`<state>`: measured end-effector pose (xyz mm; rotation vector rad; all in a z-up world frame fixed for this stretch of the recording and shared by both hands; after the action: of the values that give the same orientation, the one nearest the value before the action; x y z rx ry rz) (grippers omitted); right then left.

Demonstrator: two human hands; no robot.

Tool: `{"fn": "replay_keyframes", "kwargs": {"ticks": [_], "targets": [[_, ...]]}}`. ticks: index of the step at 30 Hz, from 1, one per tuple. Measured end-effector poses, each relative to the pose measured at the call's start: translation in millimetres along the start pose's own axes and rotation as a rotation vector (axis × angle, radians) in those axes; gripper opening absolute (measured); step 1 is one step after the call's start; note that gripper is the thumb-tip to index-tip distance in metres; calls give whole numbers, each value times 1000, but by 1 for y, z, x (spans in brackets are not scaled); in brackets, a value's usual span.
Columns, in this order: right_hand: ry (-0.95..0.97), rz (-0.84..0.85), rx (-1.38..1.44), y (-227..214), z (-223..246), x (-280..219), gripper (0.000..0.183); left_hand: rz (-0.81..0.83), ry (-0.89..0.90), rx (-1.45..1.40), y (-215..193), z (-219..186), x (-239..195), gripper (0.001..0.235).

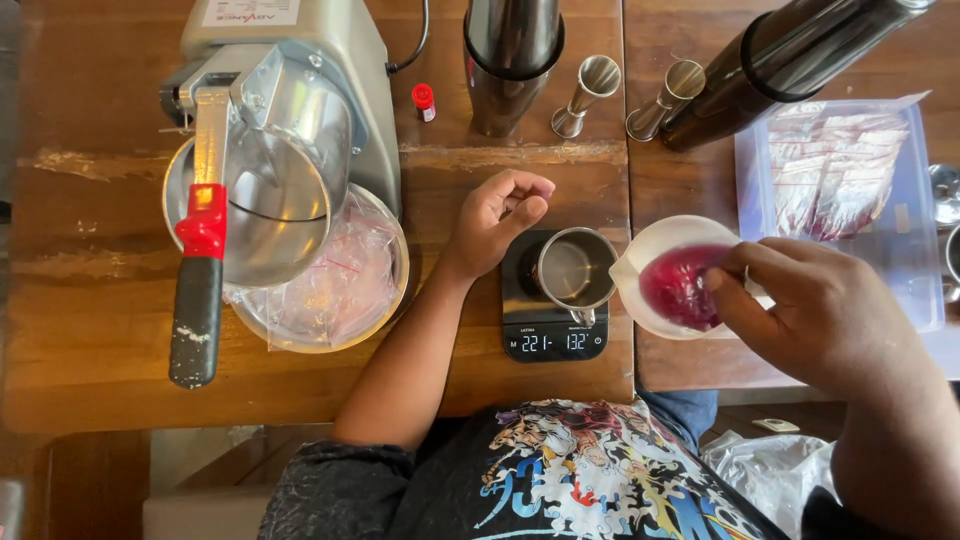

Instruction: The person pours a purple liquid from a white pitcher into a metal cup on a digital scale, then transfers the liquid into small plastic bags and seals them. The process is repeated multiple times with careful measurement and handling of the bags.

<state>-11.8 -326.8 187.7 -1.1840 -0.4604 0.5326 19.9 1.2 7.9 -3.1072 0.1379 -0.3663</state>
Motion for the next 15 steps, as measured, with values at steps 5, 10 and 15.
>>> {"fn": "replay_keyframes", "kwargs": {"ticks": [5, 10, 15], "targets": [[-42, 14, -48, -5, 8, 11, 12, 12, -7, 5, -1, 0, 0, 49], [-77, 19, -91, -9, 15, 18, 19, 10, -10, 19, 0, -2, 1, 51], [-39, 55, -121, -9, 16, 22, 17, 19, 0, 26, 0, -2, 1, 52]]}}
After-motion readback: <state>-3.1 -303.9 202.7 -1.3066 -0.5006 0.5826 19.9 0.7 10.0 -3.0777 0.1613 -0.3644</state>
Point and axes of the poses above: each hand's wrist, its own x-axis towards the middle knuckle, its own y-axis out of the palm, z = x × y, the point moved 2 cm from there along x, towards the middle knuckle, and after that the axes turned 5 degrees about x, right-handed, at the moved point
